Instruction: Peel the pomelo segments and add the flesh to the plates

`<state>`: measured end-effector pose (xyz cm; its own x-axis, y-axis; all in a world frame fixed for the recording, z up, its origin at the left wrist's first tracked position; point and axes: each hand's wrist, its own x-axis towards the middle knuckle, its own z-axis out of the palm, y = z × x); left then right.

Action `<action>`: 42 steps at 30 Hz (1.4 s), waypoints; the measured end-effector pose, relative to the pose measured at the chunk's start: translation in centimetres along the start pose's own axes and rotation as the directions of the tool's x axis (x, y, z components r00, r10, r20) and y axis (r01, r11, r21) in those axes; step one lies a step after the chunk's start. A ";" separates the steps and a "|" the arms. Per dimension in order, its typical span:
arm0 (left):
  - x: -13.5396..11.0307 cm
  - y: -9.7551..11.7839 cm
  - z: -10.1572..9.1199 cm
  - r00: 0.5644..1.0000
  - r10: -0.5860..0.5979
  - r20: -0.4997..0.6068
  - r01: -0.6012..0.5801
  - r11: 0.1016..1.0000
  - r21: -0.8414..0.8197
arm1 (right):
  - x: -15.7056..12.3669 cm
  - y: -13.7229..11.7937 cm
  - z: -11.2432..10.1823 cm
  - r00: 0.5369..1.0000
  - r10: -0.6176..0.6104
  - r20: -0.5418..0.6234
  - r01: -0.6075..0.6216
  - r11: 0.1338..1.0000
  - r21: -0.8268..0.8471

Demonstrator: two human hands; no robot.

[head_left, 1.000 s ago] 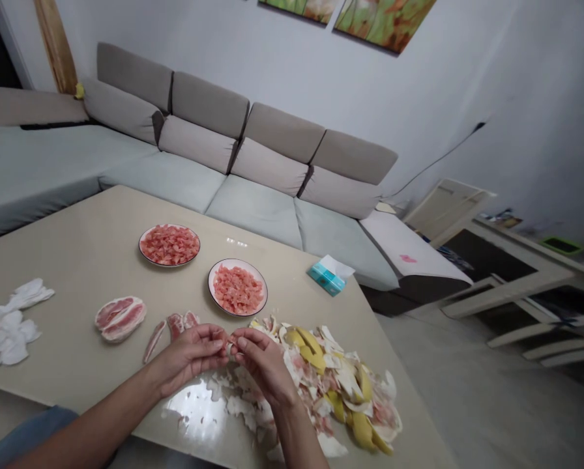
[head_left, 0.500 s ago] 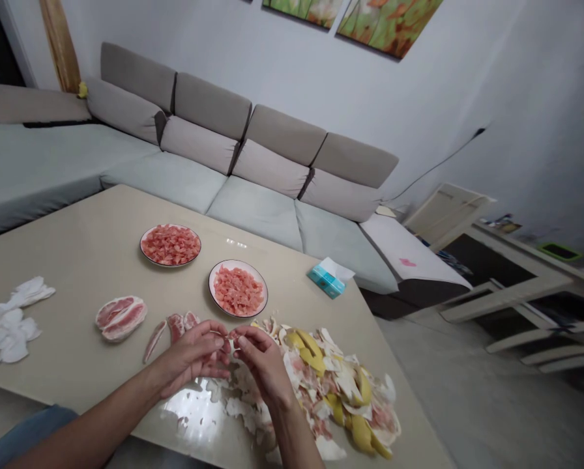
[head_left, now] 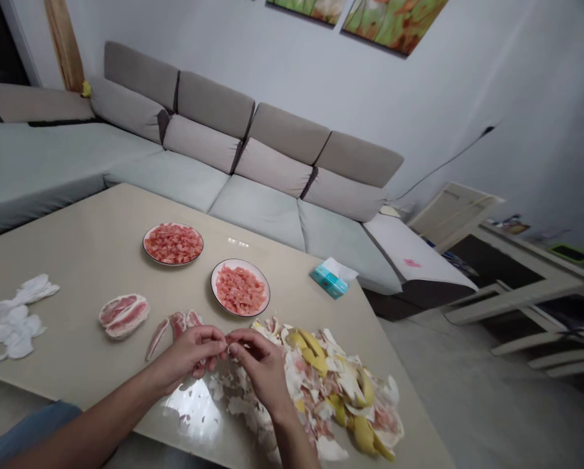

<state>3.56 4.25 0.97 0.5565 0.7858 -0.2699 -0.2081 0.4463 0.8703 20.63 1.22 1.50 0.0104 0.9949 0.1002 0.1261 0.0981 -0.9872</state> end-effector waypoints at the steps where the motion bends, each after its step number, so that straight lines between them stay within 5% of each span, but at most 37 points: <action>1: 0.0 0.0 0.0 1.000 0.002 -0.007 -0.002 1.000 0.002 | 0.0 0.1 0.1 1.000 0.019 -0.008 -0.019 0.999 0.033; 9: -0.1 0.0 0.2 0.999 -0.026 -0.039 0.025 0.999 -0.028 | 0.2 2.0 1.6 0.975 0.206 -0.081 -0.159 0.905 0.395; 13: 0.2 -0.1 0.1 0.997 -0.052 -0.063 0.052 0.999 -0.013 | 3.3 2.3 0.2 0.977 0.082 -0.195 -0.052 0.987 0.152; 18: 0.4 0.1 -0.3 0.993 -0.094 -0.078 0.087 0.993 -0.081 | 6.9 0.2 -2.0 0.983 -0.087 -0.161 0.077 0.995 -0.070; 23: 0.4 -0.1 -0.7 0.996 -0.083 -0.043 0.078 0.992 -0.096 | 3.3 -1.7 -1.4 0.961 -0.038 0.273 0.108 0.963 -0.245; 30: 0.4 -0.4 -0.3 0.997 -0.054 0.047 0.054 0.998 -0.011 | 0.6 -1.7 -0.3 0.990 -0.064 0.126 0.104 0.932 -0.347; 36: 0.2 -0.3 -0.1 0.988 -0.119 0.097 0.122 0.992 -0.025 | 0.3 -0.3 -0.2 0.990 0.057 0.132 -0.040 0.991 -0.130; 42: 0.4 0.0 -0.1 0.996 -0.085 -0.036 0.088 0.994 0.071 | -0.5 -0.6 -2.1 0.998 0.042 0.050 -0.034 0.986 -0.163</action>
<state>3.75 4.63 0.87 0.5429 0.7597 -0.3579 -0.1012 0.4822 0.8702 22.67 0.59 2.34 -0.0337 0.9981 0.0520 0.2860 0.0595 -0.9564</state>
